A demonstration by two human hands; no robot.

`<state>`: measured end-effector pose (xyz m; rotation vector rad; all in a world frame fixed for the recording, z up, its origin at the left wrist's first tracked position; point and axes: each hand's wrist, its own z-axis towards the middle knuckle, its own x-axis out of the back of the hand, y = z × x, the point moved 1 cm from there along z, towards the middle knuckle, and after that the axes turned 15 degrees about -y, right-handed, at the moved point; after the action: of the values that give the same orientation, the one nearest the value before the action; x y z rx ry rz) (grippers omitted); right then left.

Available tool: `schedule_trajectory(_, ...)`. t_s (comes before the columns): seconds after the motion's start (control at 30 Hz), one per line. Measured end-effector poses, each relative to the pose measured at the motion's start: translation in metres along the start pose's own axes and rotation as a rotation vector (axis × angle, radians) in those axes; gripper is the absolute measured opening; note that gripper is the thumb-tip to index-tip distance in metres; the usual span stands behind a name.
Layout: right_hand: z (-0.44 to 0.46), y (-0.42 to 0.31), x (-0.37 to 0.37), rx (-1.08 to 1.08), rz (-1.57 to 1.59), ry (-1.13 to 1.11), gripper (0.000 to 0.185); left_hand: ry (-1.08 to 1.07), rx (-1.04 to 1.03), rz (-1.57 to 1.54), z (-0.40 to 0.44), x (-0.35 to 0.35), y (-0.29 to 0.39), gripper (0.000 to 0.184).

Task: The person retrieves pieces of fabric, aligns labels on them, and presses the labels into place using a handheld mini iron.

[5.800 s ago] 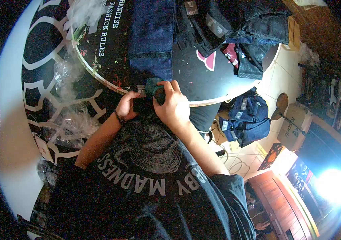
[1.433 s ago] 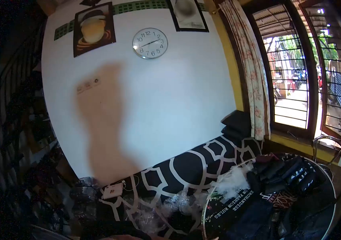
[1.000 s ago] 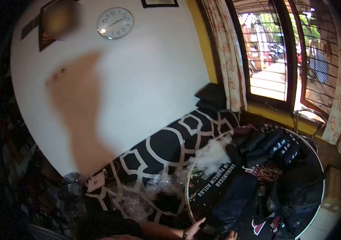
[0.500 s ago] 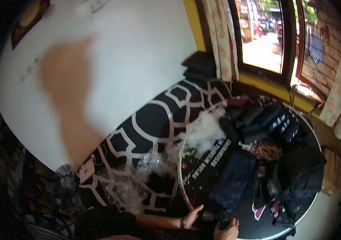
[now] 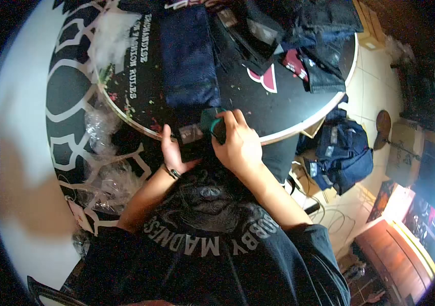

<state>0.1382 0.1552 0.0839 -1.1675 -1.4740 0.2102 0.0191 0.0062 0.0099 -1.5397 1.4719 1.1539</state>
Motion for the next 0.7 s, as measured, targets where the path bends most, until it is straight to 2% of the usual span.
schedule_trajectory(0.23, 0.001, -0.004, 0.002, -0.001, -0.014, 0.0, 0.038, -0.009, 0.041, -0.039, -0.004, 0.0, 0.003, 0.086)
schedule_trajectory(0.3, 0.001, -0.005, 0.003, 0.002, -0.023, 0.014, 0.038, 0.189, 0.04, 0.201, -0.005, -0.018, 0.002, 0.089)
schedule_trajectory(0.33, 0.0, -0.005, 0.004, 0.01, -0.029, 0.039, 0.037, 0.189, 0.037, 0.189, -0.004, -0.004, 0.002, 0.089)
schedule_trajectory(0.4, 0.001, 0.005, 0.009, 0.03, 0.037, 0.067, 0.036, -0.296, 0.078, -0.162, -0.001, 0.031, 0.003, 0.09)
schedule_trajectory(0.43, 0.001, 0.011, 0.013, 0.046, 0.112, 0.103, 0.035, -0.299, 0.068, -0.172, 0.001, 0.029, 0.001, 0.09)
schedule_trajectory(0.47, -0.004, 0.006, 0.025, -0.076, 0.346, 0.086, 0.035, -0.277, 0.053, -0.137, 0.001, 0.022, 0.0, 0.092)
schedule_trajectory(0.5, -0.007, 0.015, 0.031, -0.08, 0.314, 0.149, 0.035, -0.253, 0.041, -0.1, 0.001, 0.015, -0.001, 0.094)
schedule_trajectory(0.57, -0.015, 0.018, 0.051, -0.234, 0.541, 0.165, 0.033, -0.282, 0.026, -0.109, 0.002, 0.002, -0.001, 0.093)
schedule_trajectory(0.63, -0.019, 0.021, 0.065, -0.238, 0.485, 0.178, 0.033, -0.316, 0.018, -0.117, 0.003, -0.012, 0.001, 0.092)
schedule_trajectory(0.7, -0.02, 0.016, 0.066, -0.218, 0.435, 0.197, 0.034, -0.264, 0.061, 0.084, 0.003, -0.021, 0.002, 0.088)
